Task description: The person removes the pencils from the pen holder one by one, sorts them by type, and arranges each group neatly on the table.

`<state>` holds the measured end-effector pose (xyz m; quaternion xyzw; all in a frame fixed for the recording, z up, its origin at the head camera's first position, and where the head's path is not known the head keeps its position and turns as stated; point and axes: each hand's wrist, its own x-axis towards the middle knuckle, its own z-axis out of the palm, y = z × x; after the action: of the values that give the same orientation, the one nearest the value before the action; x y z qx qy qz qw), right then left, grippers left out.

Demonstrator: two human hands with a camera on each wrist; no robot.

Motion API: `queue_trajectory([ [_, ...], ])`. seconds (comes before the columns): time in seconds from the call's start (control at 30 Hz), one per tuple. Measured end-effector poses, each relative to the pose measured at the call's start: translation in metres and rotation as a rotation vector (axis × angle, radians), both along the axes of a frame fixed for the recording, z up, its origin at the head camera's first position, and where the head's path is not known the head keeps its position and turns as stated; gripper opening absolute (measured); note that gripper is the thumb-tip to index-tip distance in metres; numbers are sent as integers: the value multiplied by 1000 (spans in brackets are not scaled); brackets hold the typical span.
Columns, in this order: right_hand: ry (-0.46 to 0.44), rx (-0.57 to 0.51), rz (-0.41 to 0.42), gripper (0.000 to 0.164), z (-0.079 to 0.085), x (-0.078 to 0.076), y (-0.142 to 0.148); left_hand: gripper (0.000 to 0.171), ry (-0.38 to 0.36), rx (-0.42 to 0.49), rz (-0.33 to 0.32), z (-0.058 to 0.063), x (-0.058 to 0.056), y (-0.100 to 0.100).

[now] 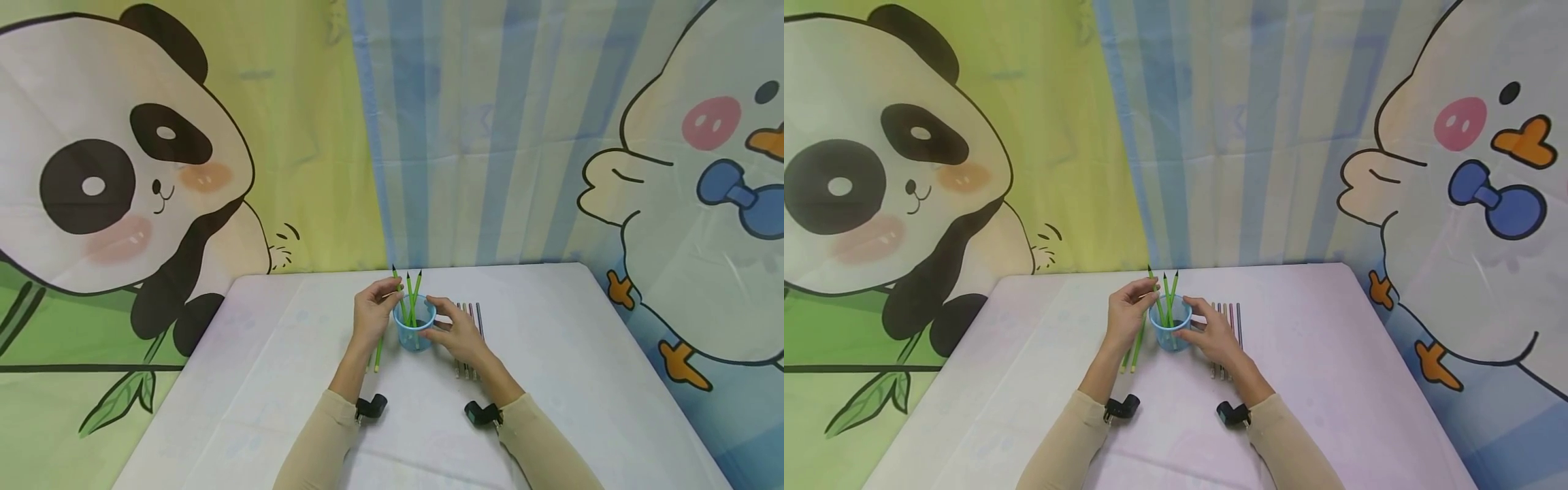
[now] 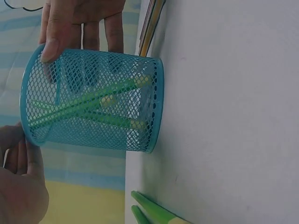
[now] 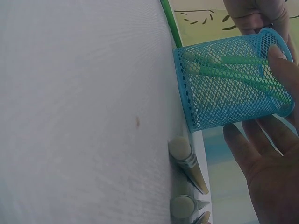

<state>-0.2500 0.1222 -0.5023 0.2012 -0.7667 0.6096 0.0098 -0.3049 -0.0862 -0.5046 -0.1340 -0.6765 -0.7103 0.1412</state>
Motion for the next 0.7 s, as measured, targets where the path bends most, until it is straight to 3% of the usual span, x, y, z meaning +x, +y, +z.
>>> queue_trajectory([
  [0.27, -7, 2, -5, 71, 1, 0, 0, 29, 41, 63, -1, 15, 4, 0],
  [0.5, -3, 1, 4, 70, 0, 1, 1, 29, 78, 61, 0, 18, 6, -1],
  [0.7, -13, -11, 6, 70, 2, 1, 1, 27, 154, 134, 74, 27, 6, -12],
])
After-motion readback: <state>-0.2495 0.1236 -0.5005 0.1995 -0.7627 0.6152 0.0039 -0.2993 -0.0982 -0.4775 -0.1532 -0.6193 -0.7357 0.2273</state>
